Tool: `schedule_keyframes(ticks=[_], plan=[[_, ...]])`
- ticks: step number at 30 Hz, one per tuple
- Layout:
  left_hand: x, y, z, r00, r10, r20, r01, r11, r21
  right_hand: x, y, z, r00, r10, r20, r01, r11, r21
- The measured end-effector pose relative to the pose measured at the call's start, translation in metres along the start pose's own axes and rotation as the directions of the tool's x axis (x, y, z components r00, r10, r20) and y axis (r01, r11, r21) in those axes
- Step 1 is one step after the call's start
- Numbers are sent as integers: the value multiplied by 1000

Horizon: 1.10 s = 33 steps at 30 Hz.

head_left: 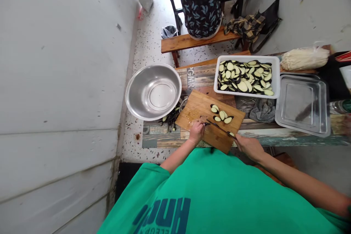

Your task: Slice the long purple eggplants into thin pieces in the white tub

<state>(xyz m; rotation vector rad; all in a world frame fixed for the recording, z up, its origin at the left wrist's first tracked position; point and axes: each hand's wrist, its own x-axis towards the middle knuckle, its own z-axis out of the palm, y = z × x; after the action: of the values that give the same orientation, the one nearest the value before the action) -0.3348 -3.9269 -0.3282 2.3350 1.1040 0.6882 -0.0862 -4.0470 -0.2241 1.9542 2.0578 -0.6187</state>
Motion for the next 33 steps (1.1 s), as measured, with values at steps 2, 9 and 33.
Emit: schedule_keyframes(ticks=[2, 9, 33], plan=[[-2, -6, -10, 995, -63, -82, 62, 998, -15, 6, 4, -1, 998, 38, -41, -38, 999, -8], [-21, -71, -68, 921, -301, -247, 343, 928, 147, 20, 26, -13, 954, 153, -259, -164, 986, -20], [75, 38, 20, 894, 2, 448, -54, 993, 103, -96, 60, 53, 925, 184, -334, -235, 964, -121]])
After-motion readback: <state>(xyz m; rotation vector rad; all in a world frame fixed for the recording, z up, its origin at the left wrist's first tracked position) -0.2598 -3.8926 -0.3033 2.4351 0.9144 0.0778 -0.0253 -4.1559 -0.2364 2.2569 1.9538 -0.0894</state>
